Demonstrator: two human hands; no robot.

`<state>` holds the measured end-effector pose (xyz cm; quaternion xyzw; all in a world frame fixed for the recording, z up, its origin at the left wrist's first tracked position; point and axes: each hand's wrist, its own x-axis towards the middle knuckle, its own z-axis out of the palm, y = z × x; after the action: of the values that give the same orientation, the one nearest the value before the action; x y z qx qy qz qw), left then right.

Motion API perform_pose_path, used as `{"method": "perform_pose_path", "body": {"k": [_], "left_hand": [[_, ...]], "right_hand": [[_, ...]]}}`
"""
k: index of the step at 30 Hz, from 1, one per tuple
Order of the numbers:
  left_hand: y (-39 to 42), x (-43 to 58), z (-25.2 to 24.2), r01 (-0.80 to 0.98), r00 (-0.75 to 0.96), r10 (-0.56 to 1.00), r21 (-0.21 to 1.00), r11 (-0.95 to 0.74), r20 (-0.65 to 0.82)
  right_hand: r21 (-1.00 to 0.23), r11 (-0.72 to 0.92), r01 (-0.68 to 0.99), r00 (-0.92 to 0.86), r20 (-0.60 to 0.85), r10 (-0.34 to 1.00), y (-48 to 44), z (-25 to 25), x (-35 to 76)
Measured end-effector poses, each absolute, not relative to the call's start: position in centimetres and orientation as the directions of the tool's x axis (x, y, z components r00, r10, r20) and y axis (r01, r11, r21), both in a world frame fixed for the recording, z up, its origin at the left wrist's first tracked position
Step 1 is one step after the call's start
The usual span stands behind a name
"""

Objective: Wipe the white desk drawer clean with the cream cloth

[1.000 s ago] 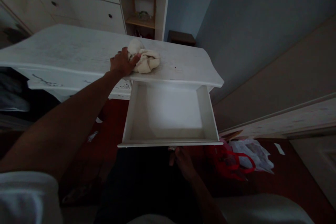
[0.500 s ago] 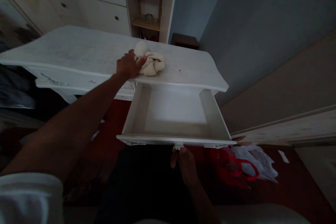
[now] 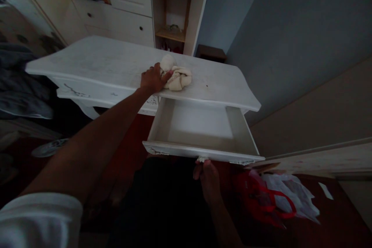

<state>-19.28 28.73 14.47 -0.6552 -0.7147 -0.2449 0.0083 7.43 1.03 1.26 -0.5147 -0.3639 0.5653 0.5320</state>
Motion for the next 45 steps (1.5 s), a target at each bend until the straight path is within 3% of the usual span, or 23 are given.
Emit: {"method": "perform_pose_path", "body": {"k": [45], "left_hand": [[28.2,-19.2,14.9,0.953,-0.134,0.918,0.303,0.016,0.373]], "right_hand": [[-0.949,0.007,-0.315,0.183,-0.053,0.982,21.9,1.2,4.8]]}}
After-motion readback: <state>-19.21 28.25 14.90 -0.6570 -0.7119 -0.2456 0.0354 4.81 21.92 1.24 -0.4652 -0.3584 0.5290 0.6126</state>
